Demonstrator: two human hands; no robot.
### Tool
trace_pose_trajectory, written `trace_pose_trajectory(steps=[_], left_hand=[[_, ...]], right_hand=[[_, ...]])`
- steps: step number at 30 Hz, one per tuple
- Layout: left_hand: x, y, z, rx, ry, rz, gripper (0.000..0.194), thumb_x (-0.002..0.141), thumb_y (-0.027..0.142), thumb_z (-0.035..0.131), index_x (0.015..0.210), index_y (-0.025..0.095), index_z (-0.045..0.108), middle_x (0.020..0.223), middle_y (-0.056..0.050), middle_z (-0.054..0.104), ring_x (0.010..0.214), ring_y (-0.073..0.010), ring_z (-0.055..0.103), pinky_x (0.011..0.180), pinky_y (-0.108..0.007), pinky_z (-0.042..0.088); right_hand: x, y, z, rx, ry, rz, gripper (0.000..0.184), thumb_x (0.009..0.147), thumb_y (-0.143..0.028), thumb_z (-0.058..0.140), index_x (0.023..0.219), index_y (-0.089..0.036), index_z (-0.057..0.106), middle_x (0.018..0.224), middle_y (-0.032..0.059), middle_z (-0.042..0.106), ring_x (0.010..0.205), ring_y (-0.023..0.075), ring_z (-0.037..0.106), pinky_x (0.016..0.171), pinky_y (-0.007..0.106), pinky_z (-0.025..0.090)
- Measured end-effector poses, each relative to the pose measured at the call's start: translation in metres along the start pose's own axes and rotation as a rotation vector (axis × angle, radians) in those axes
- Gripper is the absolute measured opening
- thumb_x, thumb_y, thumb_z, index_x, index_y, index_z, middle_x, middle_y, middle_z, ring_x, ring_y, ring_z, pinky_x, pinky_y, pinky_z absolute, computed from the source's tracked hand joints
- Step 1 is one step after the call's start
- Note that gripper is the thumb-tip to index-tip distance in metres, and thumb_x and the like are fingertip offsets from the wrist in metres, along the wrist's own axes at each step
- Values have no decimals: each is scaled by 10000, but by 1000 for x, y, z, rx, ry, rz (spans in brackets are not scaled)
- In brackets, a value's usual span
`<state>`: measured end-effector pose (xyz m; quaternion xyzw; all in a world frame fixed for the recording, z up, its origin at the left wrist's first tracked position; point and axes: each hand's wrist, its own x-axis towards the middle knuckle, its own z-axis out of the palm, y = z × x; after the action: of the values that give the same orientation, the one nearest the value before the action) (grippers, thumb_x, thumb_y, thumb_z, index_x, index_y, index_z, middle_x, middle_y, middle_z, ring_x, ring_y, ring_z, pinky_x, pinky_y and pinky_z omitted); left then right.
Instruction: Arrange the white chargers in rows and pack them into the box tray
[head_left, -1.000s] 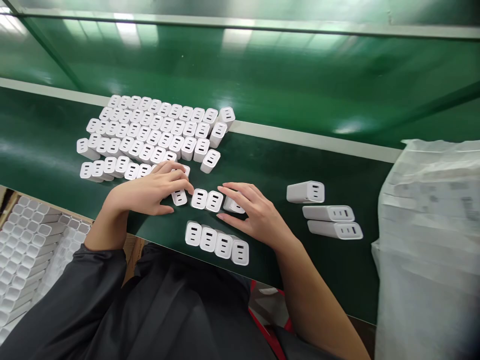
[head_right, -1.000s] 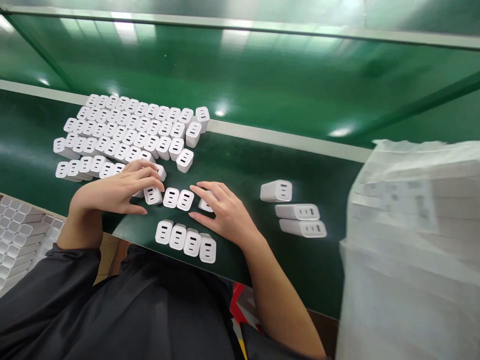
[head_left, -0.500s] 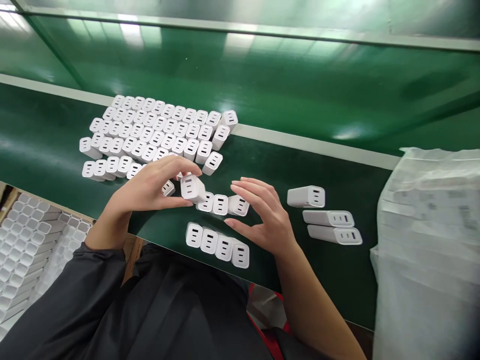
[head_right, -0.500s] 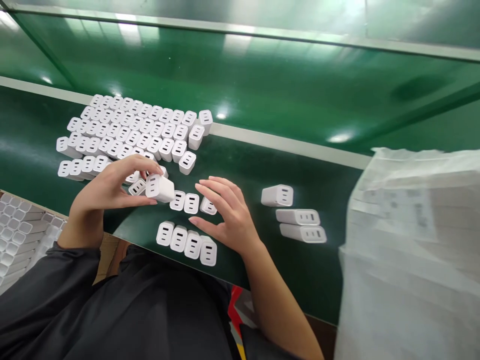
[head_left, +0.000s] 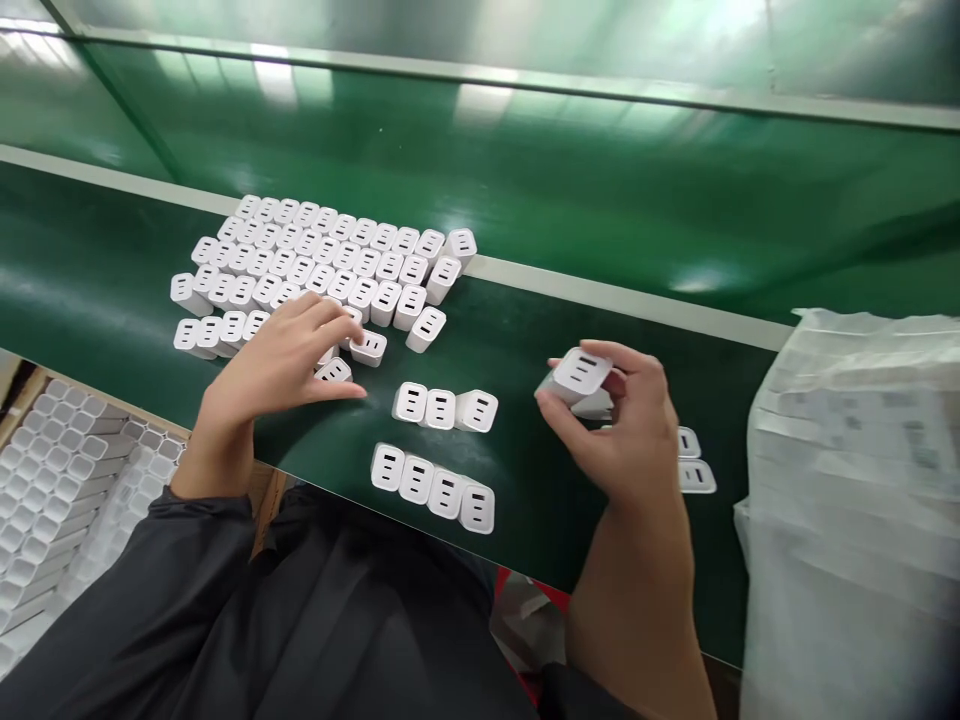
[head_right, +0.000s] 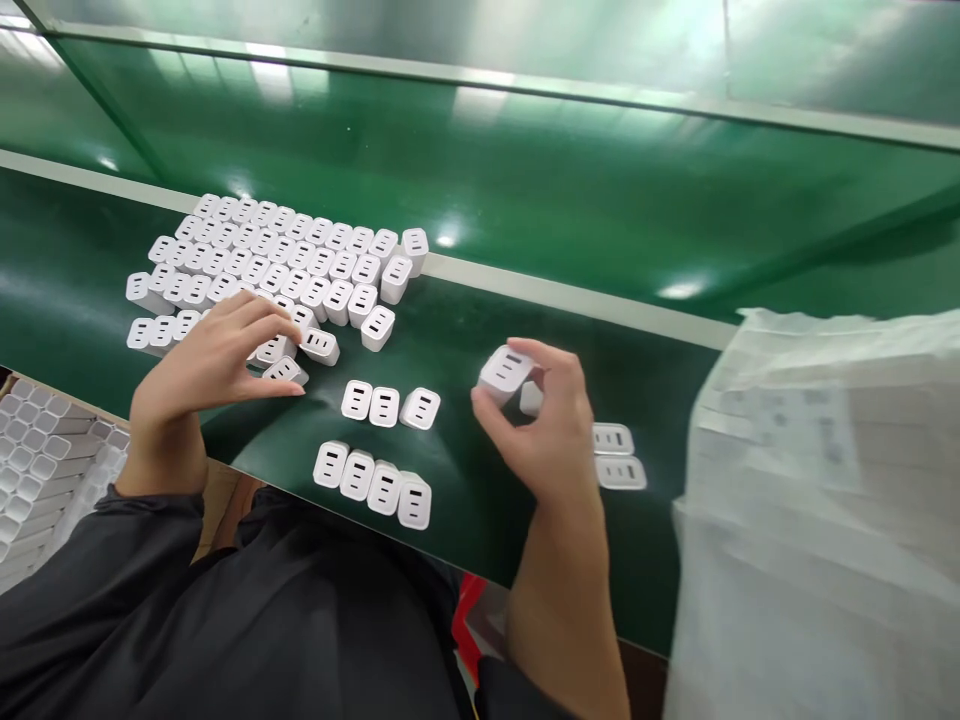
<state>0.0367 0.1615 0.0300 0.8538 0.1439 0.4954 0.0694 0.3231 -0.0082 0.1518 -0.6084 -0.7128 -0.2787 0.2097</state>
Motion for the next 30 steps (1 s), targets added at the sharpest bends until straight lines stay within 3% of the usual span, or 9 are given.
trace_pose_trajectory(steps=[3, 6, 9, 14, 18, 22, 25, 30], left_hand=[[-15, -3, 1, 248, -68, -77, 457, 804, 529, 738, 1070, 180, 607, 1139, -146, 575, 1062, -332, 504, 909, -482, 445], [-25, 1, 9, 314, -110, -80, 372, 842, 422, 718, 1090, 166, 609, 1216, -174, 537, 1102, -352, 480, 915, -491, 439], [-26, 6, 14, 221, -143, -18, 231, 926, 257, 586, 1144, 189, 620, 1200, -145, 561, 1111, -317, 493, 944, -479, 428], [-19, 8, 21, 2, -167, 146, 284, 993, 162, 433, 1193, 217, 626, 1187, -98, 643, 1139, -246, 541, 975, -418, 445], [-15, 6, 29, -171, -115, 176, 295, 1019, 162, 378, 1208, 197, 603, 1203, -93, 658, 1156, -204, 579, 996, -381, 484], [-15, 1, 35, -263, -103, 194, 300, 1010, 122, 362, 1202, 178, 585, 1227, -102, 644, 1200, -181, 581, 1021, -343, 493], [-15, -2, 37, -303, -123, 172, 299, 995, 108, 375, 1218, 186, 559, 1255, -100, 629, 1232, -179, 570, 1024, -335, 495], [-16, 0, 31, -408, -160, 105, 380, 931, 47, 364, 1263, 206, 461, 1343, -118, 560, 1292, -187, 525, 1054, -366, 476]], right_hand=[[3, 14, -6, -140, -34, 92, 411, 847, -403, 642, 1205, -220, 561, 1121, 111, 633, 953, 314, 651, 810, 479, 559], [2, 23, -5, -203, -134, 32, 337, 874, -389, 602, 1162, -221, 556, 1048, 100, 661, 964, 325, 650, 986, 598, 466], [-1, 31, -2, -235, -156, 0, 336, 909, -407, 569, 1185, -218, 538, 1043, 116, 672, 992, 342, 649, 1078, 668, 351], [-4, 39, -1, -253, -129, -57, 523, 932, -536, 546, 1361, -244, 480, 1255, 144, 615, 1187, 393, 573, 1071, 713, 326], [-1, 27, -2, -230, -113, -108, 523, 946, -477, 563, 1406, -247, 474, 1305, 131, 592, 1261, 374, 529, 1103, 710, 295], [4, 4, -4, -122, -113, -199, 402, 957, -389, 580, 1335, -259, 544, 1312, 98, 606, 1321, 344, 499, 1164, 673, 256], [6, -13, -1, 5, -156, -296, 346, 954, -336, 593, 1294, -270, 573, 1274, 74, 638, 1308, 317, 524, 1178, 625, 299], [5, -27, 15, 138, -274, -411, 366, 949, -269, 609, 1312, -255, 567, 1265, 79, 647, 1228, 280, 580, 1049, 490, 499]])
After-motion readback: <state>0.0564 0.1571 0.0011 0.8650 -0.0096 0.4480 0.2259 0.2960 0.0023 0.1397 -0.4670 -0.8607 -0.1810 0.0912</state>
